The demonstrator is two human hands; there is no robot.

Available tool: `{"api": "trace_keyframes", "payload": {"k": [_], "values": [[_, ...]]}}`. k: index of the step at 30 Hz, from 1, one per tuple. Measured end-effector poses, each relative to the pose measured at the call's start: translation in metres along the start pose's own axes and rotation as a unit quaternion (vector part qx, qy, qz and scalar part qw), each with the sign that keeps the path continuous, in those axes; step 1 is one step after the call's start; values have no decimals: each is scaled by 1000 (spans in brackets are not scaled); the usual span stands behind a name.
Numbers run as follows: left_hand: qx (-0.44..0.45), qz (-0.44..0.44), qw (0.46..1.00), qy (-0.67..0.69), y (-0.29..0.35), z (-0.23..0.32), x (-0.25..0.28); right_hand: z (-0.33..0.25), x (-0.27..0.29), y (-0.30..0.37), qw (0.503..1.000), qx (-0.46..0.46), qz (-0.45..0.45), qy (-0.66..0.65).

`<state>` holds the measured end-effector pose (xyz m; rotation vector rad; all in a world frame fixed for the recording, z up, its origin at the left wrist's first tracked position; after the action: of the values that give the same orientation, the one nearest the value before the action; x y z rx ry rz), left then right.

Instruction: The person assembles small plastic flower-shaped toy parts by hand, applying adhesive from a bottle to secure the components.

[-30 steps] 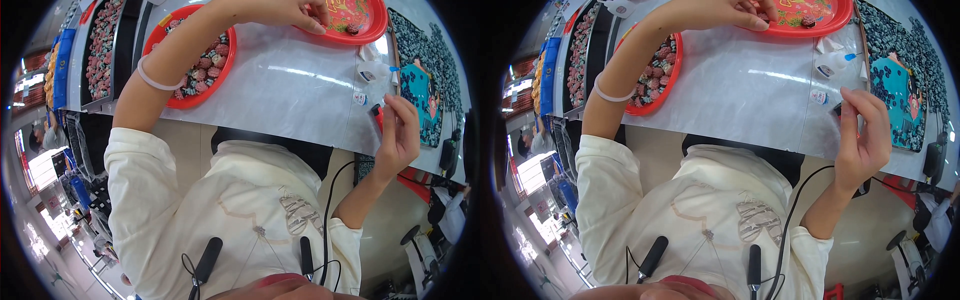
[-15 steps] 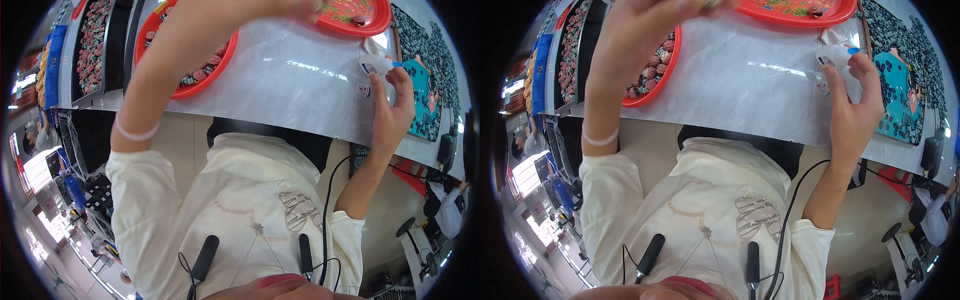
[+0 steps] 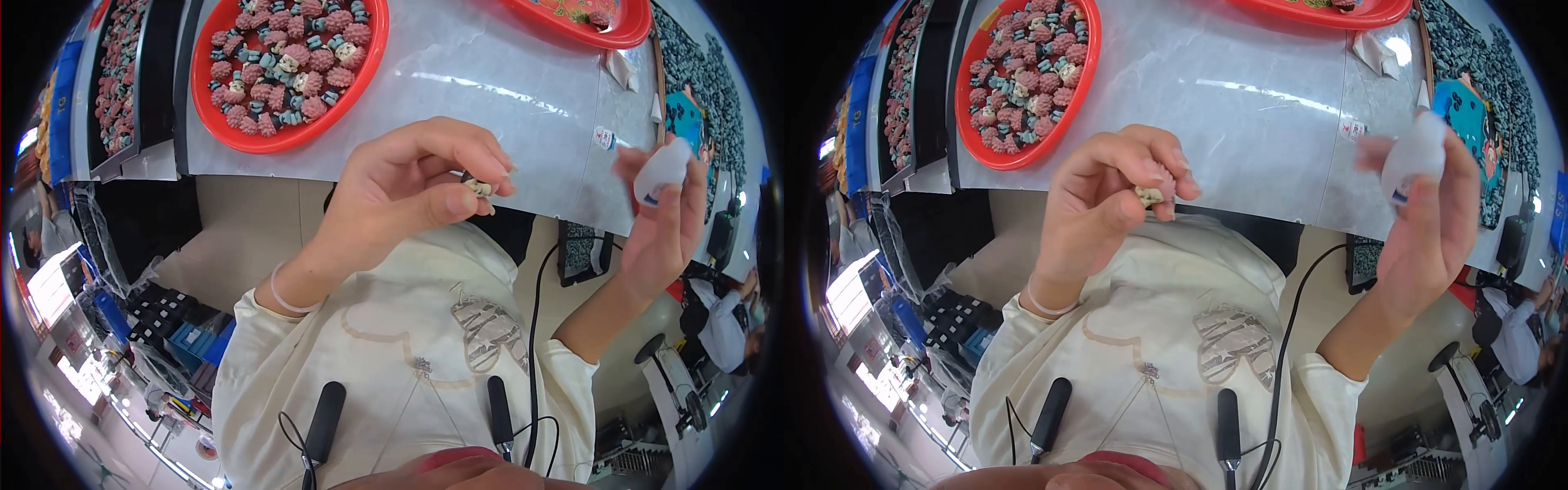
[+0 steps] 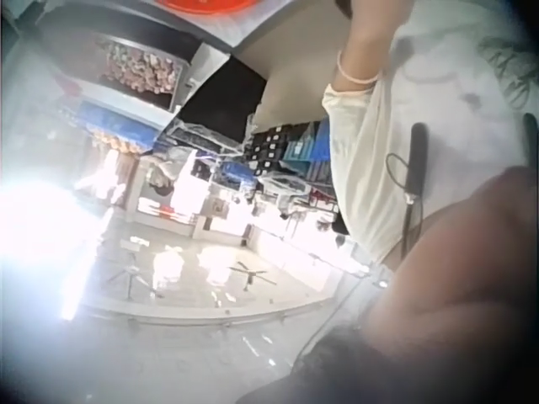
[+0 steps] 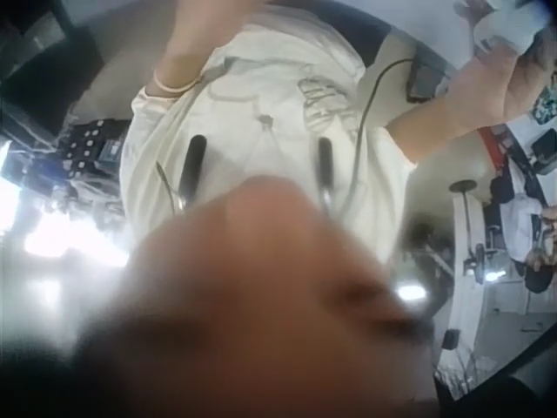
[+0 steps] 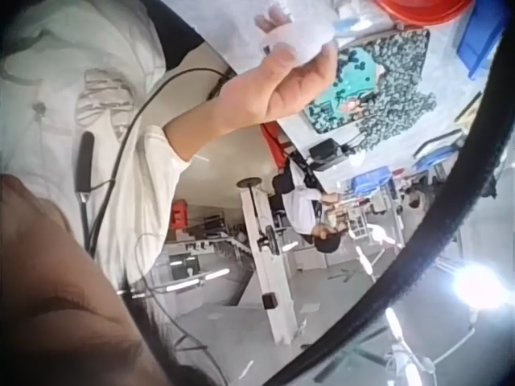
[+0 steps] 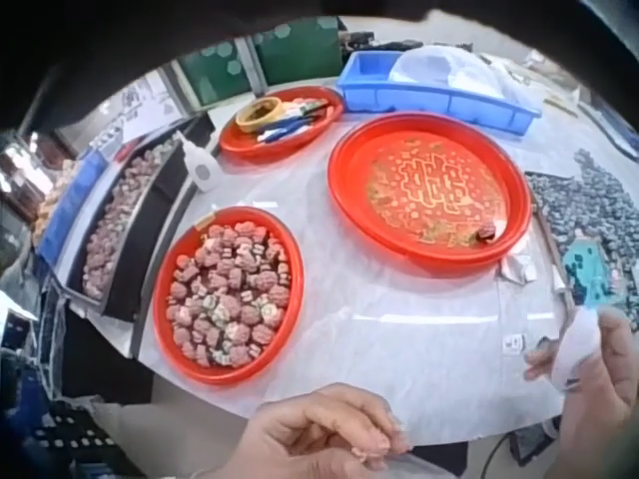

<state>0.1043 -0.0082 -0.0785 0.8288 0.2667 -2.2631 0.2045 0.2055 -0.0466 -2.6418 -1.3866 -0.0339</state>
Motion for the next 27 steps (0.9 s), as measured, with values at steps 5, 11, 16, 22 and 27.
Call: {"api": "trace_keyframes", "payload": {"k": [5, 11, 16, 22, 27], "values": [[-3, -23, 999, -42, 1, -14, -5, -4, -6, 15, 996, -56, -69, -17], [-4, -60, 997, -47, 3, -18, -9, -10, 3, 20, 995, -68, -74, 5], [41, 2, 999, 10, 6, -23, -9, -5, 8, 19, 998, -36, -22, -51], [-10, -22, 997, -69, 3, -21, -14, -11, 18, 25, 999, -26, 7, -28], [-19, -45, 998, -44, 8, -19, -17, -29, 5, 29, 998, 37, -21, 34]]}}
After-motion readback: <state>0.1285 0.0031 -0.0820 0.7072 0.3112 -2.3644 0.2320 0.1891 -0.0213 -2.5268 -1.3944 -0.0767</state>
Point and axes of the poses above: each hand's wrist, its own y-axis away from the middle knuckle, its own x-axis out of the back of the hand, z = x × y, the point moved 6 cm from there along -y, towards the middle knuckle, and after that the axes turned 4 degrees about -x, right-handed, at the moved point
